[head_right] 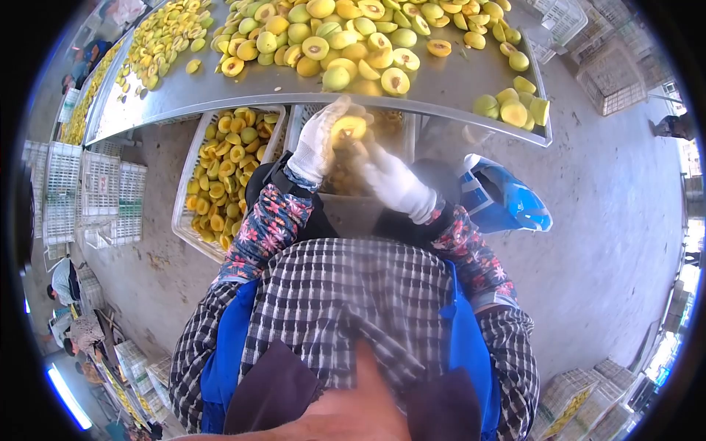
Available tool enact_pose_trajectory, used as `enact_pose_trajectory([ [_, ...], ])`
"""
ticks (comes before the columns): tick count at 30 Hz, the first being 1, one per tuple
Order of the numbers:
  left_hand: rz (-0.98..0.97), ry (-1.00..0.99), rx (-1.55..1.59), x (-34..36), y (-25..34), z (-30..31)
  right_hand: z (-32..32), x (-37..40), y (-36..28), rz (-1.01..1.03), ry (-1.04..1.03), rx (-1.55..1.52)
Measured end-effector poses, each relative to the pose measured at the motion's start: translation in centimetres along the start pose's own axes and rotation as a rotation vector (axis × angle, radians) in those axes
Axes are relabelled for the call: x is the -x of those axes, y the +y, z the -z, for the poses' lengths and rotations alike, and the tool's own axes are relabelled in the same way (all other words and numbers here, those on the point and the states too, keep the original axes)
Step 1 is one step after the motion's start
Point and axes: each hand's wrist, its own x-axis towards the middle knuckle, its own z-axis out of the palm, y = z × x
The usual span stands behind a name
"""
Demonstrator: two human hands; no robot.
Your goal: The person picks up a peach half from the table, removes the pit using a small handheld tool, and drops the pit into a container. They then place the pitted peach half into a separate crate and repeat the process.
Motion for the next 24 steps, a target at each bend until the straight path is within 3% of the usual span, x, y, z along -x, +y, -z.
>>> enact_pose_trajectory([
  [3,-0.067,-0.062,-0.057,0.2,0.2,-0.3,0.0,0.1,-2.5,-0.344,-0.062,-0.355],
  [5,0.048,-0.035,0.066,0.2,0.5,-0.7,-0.3,-0.1,-4.6,-0.564,-0.057,-0.604],
  [8,0.189,-0.113,0.121,-0.4,0.9,0.1,0.6,-0.2,-4.3,-0.613,-0.191,-0.827],
  [9,0.237,-0.16,0.116,-0.4,1.0,0.2,0.6,-0.2,-4.0,-0.604,-0.196,-0.838],
  [12,0.009,-0.113,0.287,0.0,0.8,-1.4,0.8,-0.3,-4.2,-0.544,-0.18,-0.86],
  [15,-0.39,-0.086,-0.039,-0.2,-1.4,-0.9,0.2,-0.4,-5.5,-0.496,-0.141,-0.778],
  [17,-0.288,-0.066,-0.016,-0.5,-2.0,-0.2,0.1,-0.5,-4.6,-0.548,-0.123,-0.619],
  [19,-0.203,-0.088,-0.118,-0.5,-1.7,0.6,-0.2,-1.6,3.4,0.005,-0.067,-0.221],
  [21,-0.032,-0.087,-0.118,-0.3,-1.2,1.0,-0.4,-1.0,4.5,0.068,-0.073,-0.145],
  [24,0.09,-0.148,-0.046,-0.5,-0.7,1.4,-0.3,-0.1,-2.4,-0.362,-0.129,-0.499],
])
